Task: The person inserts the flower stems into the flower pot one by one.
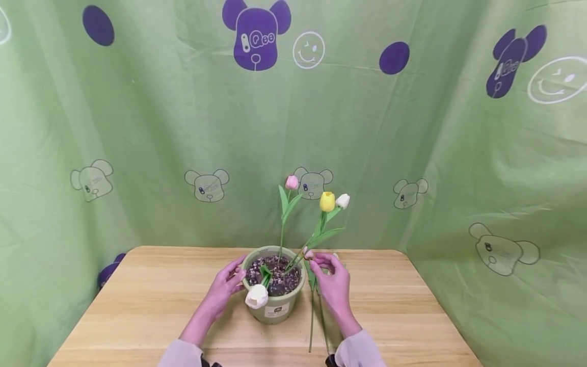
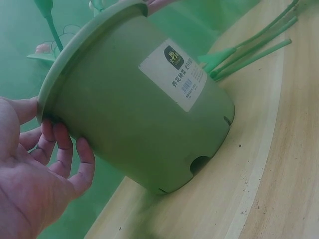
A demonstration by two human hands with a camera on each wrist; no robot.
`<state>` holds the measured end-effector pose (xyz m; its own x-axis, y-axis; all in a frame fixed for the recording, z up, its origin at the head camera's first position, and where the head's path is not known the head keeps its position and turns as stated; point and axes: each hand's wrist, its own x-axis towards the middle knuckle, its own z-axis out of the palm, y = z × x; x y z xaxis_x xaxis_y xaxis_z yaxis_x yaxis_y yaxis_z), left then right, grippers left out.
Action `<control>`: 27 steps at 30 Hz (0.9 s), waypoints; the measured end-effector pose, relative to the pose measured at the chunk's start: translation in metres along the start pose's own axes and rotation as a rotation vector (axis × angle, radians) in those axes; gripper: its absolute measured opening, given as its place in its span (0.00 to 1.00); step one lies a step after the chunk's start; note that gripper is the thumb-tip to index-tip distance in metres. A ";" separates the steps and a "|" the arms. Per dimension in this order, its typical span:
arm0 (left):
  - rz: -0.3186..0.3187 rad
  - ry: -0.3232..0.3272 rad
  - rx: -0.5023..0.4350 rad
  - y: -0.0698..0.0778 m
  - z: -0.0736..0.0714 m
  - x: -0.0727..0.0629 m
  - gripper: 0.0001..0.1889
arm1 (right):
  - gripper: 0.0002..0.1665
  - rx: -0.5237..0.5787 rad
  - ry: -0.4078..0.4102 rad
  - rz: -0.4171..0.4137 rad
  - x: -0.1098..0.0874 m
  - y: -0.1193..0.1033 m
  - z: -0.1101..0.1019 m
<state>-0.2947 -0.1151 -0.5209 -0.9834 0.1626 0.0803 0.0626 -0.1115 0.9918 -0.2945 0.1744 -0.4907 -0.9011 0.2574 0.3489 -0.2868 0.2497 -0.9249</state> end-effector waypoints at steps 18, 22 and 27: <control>-0.002 0.012 0.004 0.001 0.001 -0.002 0.28 | 0.16 -0.035 0.035 0.113 0.004 0.033 -0.053; -0.008 0.013 0.004 0.002 0.002 -0.002 0.29 | 0.16 -0.043 0.033 0.164 0.005 0.047 -0.063; -0.003 0.012 -0.014 0.001 0.000 -0.001 0.28 | 0.18 -0.123 0.006 0.239 0.001 0.057 -0.072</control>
<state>-0.2939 -0.1150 -0.5198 -0.9855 0.1513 0.0764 0.0576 -0.1251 0.9905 -0.2885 0.2565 -0.5323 -0.9364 0.3282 0.1241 -0.0241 0.2929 -0.9558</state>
